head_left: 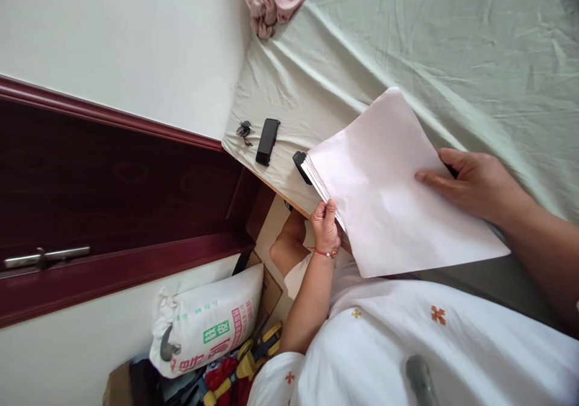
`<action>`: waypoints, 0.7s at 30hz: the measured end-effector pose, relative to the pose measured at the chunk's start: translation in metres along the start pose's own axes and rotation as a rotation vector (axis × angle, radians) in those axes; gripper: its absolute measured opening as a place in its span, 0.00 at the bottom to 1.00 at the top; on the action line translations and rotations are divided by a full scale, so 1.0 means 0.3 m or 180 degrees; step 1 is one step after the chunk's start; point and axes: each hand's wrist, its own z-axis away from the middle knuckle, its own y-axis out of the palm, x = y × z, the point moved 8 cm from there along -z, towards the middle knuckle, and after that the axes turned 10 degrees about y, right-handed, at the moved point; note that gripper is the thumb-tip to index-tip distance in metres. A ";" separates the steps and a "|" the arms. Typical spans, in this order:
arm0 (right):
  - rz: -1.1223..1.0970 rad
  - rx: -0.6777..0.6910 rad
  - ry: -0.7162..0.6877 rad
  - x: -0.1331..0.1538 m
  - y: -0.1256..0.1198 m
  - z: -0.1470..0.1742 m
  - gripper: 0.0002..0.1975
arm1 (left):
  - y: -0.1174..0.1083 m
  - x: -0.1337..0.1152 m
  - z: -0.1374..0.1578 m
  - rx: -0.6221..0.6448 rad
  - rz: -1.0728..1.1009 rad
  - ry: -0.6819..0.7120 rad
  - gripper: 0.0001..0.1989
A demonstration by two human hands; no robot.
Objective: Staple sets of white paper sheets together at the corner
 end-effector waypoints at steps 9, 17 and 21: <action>-0.0329 0.0163 0.0120 -0.015 0.007 0.007 0.16 | -0.006 -0.021 -0.008 -0.0246 -0.0070 0.0014 0.21; -0.0961 0.0320 0.0299 -0.008 0.011 0.014 0.15 | 0.002 -0.009 -0.013 -0.0082 0.0167 -0.0167 0.21; -0.1060 0.0298 0.0355 -0.015 0.007 0.013 0.15 | 0.014 -0.027 -0.009 -0.0017 0.0117 -0.0138 0.26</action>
